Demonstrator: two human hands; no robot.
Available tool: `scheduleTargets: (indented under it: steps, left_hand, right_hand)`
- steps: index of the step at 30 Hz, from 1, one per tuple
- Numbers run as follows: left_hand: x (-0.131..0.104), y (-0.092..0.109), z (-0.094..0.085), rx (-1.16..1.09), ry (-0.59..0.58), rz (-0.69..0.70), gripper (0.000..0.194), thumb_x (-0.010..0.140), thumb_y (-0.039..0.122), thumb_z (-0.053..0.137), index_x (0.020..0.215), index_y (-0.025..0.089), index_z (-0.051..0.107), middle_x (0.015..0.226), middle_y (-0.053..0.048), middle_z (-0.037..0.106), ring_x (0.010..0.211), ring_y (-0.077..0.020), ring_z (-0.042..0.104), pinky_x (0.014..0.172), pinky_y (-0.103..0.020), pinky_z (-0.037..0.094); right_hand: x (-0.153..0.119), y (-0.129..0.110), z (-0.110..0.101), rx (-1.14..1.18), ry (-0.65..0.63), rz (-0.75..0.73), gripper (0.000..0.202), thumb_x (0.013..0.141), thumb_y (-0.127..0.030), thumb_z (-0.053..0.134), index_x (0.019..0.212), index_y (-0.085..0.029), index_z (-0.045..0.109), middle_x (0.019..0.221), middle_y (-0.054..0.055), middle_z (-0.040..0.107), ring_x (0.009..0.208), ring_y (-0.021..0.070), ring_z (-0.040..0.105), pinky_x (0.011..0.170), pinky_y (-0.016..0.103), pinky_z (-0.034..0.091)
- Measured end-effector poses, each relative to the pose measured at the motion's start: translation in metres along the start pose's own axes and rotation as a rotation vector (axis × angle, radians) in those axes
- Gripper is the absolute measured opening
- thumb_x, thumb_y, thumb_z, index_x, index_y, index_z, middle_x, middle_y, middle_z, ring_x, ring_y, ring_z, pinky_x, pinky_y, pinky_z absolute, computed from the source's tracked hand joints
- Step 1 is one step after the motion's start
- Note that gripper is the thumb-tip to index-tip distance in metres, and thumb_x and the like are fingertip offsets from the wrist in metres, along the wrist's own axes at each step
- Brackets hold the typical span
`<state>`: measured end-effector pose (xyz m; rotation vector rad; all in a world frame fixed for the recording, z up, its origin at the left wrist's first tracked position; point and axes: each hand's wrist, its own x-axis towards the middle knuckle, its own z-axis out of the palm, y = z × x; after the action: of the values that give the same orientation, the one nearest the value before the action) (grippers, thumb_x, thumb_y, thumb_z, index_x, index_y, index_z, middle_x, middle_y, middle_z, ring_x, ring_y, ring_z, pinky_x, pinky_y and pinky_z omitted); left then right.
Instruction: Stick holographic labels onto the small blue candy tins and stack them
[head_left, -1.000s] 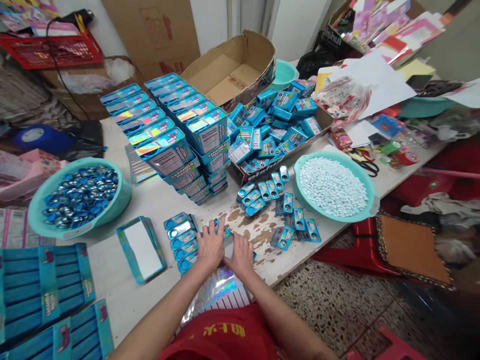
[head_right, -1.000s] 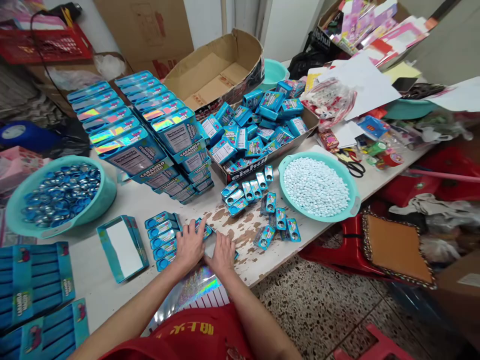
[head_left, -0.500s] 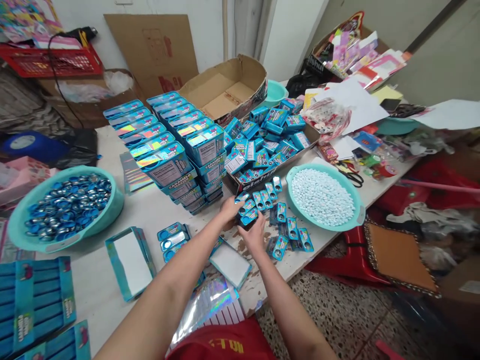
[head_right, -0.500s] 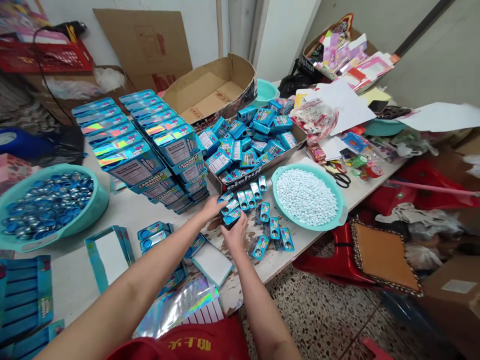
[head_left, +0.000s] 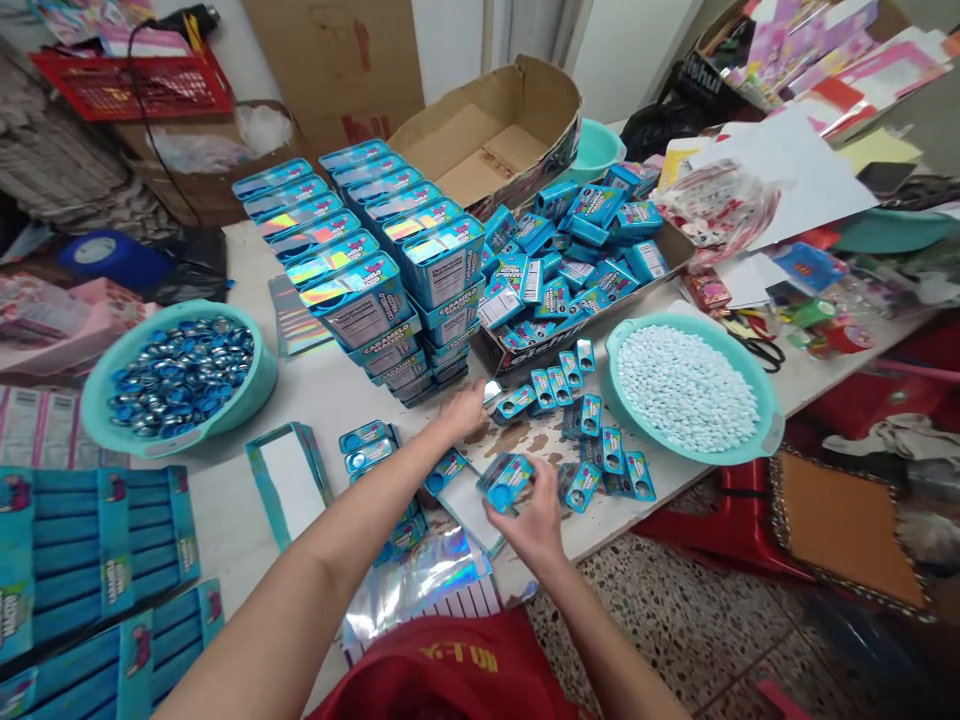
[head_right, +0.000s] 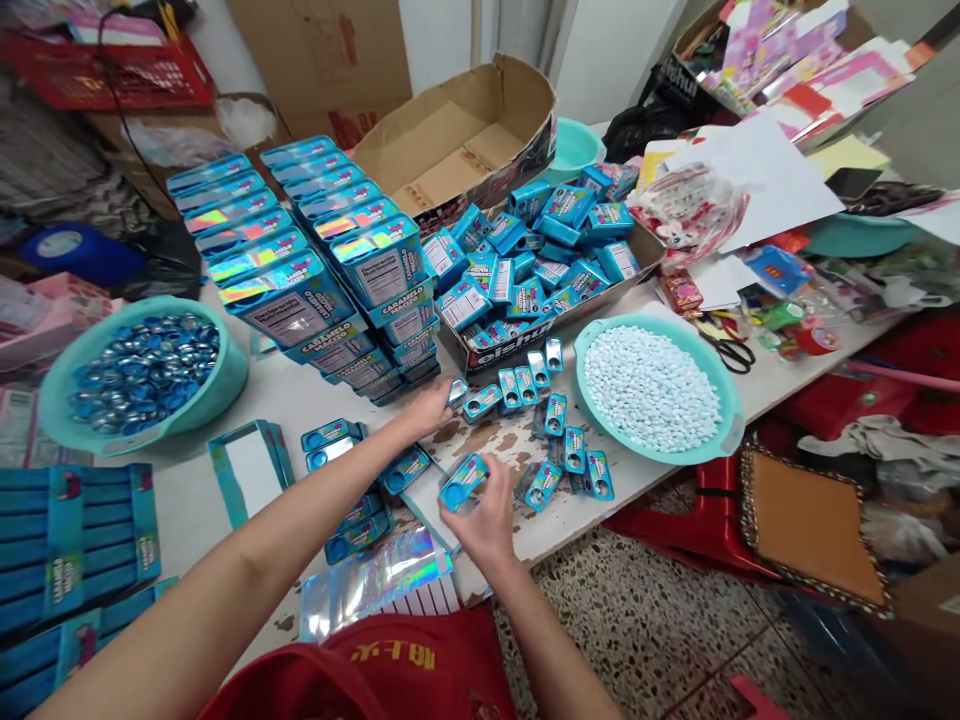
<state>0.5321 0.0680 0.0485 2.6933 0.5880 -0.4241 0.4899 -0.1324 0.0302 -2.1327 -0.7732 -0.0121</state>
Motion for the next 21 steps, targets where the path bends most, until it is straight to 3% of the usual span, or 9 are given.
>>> scheduleTargets:
  steps: [2, 4, 8, 12, 17, 21]
  left_hand:
    - [-0.006, 0.000, -0.004, 0.013, -0.005, -0.010, 0.044, 0.081, 0.021, 0.043, 0.124, 0.013, 0.041, 0.109, -0.015, 0.061, 0.095, -0.0279, 0.062, 0.078, -0.035, 0.046]
    - [-0.018, -0.004, -0.012, 0.012, 0.004, -0.010, 0.042, 0.081, 0.021, 0.042, 0.122, 0.012, 0.042, 0.109, -0.016, 0.062, 0.095, -0.0281, 0.062, 0.077, -0.035, 0.046]
    - [-0.056, -0.017, -0.031, -0.046, 0.107, -0.021, 0.047, 0.083, 0.027, 0.041, 0.128, 0.016, 0.037, 0.116, -0.013, 0.060, 0.097, -0.0275, 0.061, 0.078, -0.035, 0.046]
    - [-0.101, -0.031, -0.038, -0.189, 0.211, -0.121, 0.048, 0.084, 0.036, 0.044, 0.129, 0.019, 0.038, 0.117, -0.009, 0.061, 0.098, -0.0266, 0.061, 0.080, -0.035, 0.046]
    - [-0.148, -0.031, -0.042, -0.335, 0.360, -0.235, 0.047, 0.082, 0.039, 0.048, 0.125, 0.021, 0.044, 0.110, -0.006, 0.063, 0.095, -0.0243, 0.062, 0.079, -0.034, 0.048]
    - [-0.182, -0.005, -0.040, -0.395, 0.388, -0.223, 0.052, 0.082, 0.041, 0.048, 0.130, 0.021, 0.039, 0.105, -0.005, 0.065, 0.082, -0.0207, 0.064, 0.071, -0.032, 0.050]
  right_hand:
    - [-0.011, -0.006, 0.004, 0.052, -0.151, -0.048, 0.075, 0.061, -0.031, 0.069, 0.126, -0.016, 0.035, 0.115, 0.013, 0.048, 0.109, 0.0277, 0.047, 0.090, 0.043, 0.045]
    - [-0.018, -0.008, 0.018, 0.072, -0.216, -0.057, 0.076, 0.060, -0.029, 0.069, 0.126, -0.016, 0.034, 0.114, 0.013, 0.048, 0.110, 0.0283, 0.047, 0.091, 0.044, 0.045]
    - [-0.021, -0.004, 0.053, 0.058, -0.181, -0.026, 0.076, 0.059, -0.026, 0.068, 0.126, -0.016, 0.033, 0.113, 0.013, 0.048, 0.108, 0.0287, 0.048, 0.091, 0.046, 0.044]
    - [-0.021, -0.002, 0.074, 0.063, -0.153, -0.089, 0.079, 0.058, -0.023, 0.069, 0.128, -0.014, 0.032, 0.114, 0.014, 0.048, 0.108, 0.0299, 0.047, 0.092, 0.048, 0.044]
    - [-0.030, 0.006, 0.084, 0.097, -0.091, -0.151, 0.082, 0.067, -0.029, 0.067, 0.135, -0.014, 0.024, 0.121, 0.016, 0.046, 0.114, 0.0301, 0.045, 0.095, 0.048, 0.043]
    - [-0.040, 0.018, 0.071, 0.025, -0.110, -0.190, 0.086, 0.073, -0.038, 0.063, 0.140, -0.013, 0.014, 0.129, 0.018, 0.043, 0.122, 0.0299, 0.041, 0.098, 0.048, 0.040]
